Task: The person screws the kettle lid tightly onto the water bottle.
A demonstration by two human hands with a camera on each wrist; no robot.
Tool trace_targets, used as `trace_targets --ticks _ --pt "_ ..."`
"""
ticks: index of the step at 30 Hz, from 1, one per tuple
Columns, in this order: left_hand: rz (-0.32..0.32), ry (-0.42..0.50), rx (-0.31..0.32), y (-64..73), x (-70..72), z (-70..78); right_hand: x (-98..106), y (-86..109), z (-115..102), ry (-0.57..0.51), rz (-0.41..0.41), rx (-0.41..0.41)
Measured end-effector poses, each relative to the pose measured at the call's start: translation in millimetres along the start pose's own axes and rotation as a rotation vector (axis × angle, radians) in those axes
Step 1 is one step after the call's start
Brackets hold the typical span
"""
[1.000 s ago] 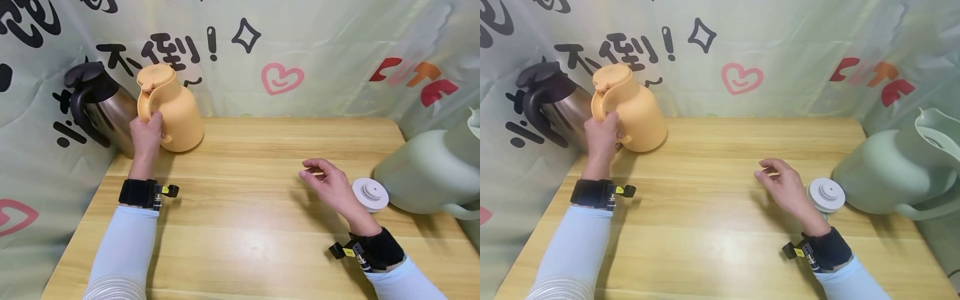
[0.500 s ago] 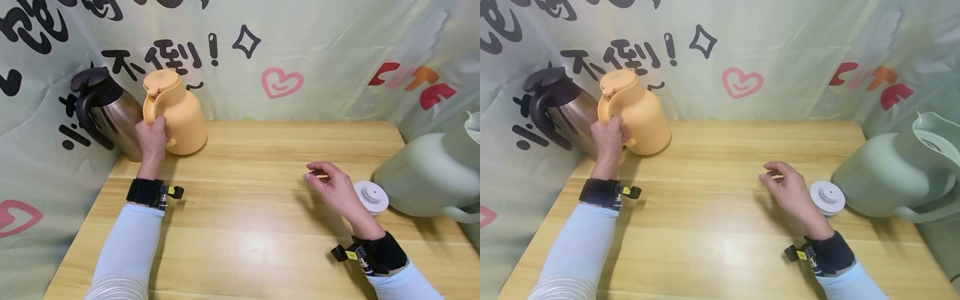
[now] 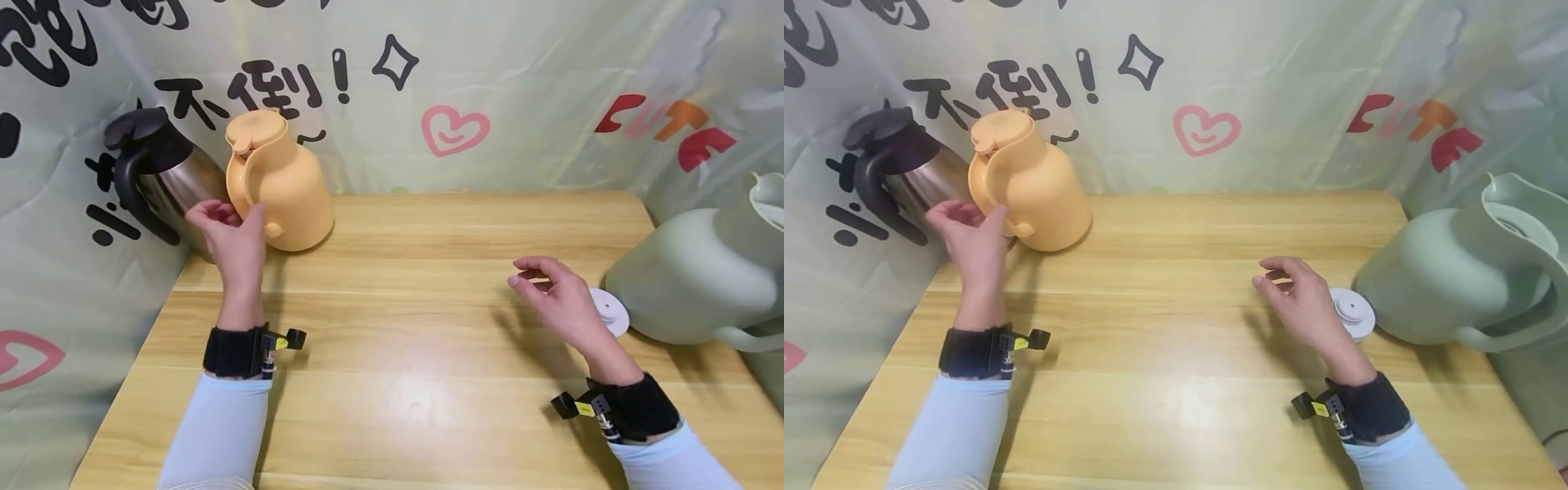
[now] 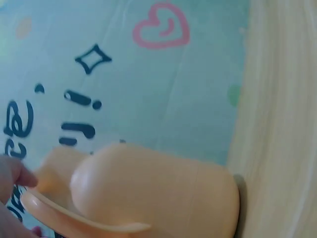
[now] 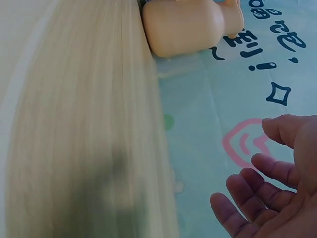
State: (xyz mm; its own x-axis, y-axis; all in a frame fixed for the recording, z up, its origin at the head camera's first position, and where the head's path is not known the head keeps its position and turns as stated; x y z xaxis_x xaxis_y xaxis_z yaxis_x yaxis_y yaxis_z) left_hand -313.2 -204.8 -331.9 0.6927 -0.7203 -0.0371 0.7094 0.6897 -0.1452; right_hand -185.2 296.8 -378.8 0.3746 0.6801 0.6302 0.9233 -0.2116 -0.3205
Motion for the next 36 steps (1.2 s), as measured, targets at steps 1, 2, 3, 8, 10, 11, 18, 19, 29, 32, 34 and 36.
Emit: trace_targets --ticks 1,2,3,8,10,11,18,19,29,32,34,36 --pt "0.016 0.019 -0.025 5.6 3.8 3.5 3.4 -0.5 -1.0 0.005 0.006 0.003" --pt "0.025 0.035 -0.054 11.5 6.3 6.7 6.5 -1.0 -1.7 0.009 0.013 0.013" --pt "0.021 0.033 -0.090 18.5 7.3 9.6 10.5 -1.2 -2.9 0.017 0.022 0.022" --pt "-0.149 -0.025 -0.212 62.5 -10.2 12.0 30.0 2.0 -8.3 0.093 0.076 0.077" --pt "-0.248 -0.053 -0.239 80.6 -22.2 9.3 37.5 4.3 -9.3 0.136 0.099 0.087" --pt "-0.297 -0.074 -0.254 89.3 -28.3 8.1 40.9 5.1 -9.4 0.156 0.112 0.096" --pt "-0.603 -0.249 -0.296 138.1 -61.5 -8.1 72.1 3.9 -17.3 0.294 0.240 0.170" --pt "-0.630 -0.270 -0.296 142.2 -64.0 -11.3 78.1 2.5 -19.2 0.310 0.263 0.179" --pt "-0.834 -0.475 -0.298 164.2 -75.3 -36.9 150.7 -20.6 -38.2 0.558 0.451 0.057" --pt "-0.910 -0.552 -0.314 171.3 -78.4 -43.6 170.8 -28.4 -35.2 0.597 0.477 -0.082" --pt "-0.967 -0.605 -0.331 177.3 -80.5 -48.7 179.0 -32.5 -22.6 0.595 0.446 -0.273" --pt "-1.022 -0.651 -0.348 183.3 -81.9 -53.8 185.6 -34.2 -10.0 0.534 0.444 -0.408"
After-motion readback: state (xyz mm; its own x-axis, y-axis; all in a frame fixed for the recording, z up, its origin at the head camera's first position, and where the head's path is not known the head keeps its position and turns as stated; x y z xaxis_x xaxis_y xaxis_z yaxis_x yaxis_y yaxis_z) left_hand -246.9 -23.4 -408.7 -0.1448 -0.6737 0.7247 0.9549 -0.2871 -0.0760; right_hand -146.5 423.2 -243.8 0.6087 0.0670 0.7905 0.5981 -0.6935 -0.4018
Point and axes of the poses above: each hand's wrist, its own y-axis away from the middle knuckle, its own x-axis out of the back of the hand, z = x × y, the point moved 10 cm from there along -y, towards the middle knuckle, and after that the axes turned 11 degrees about z, right-handed, at the moved point
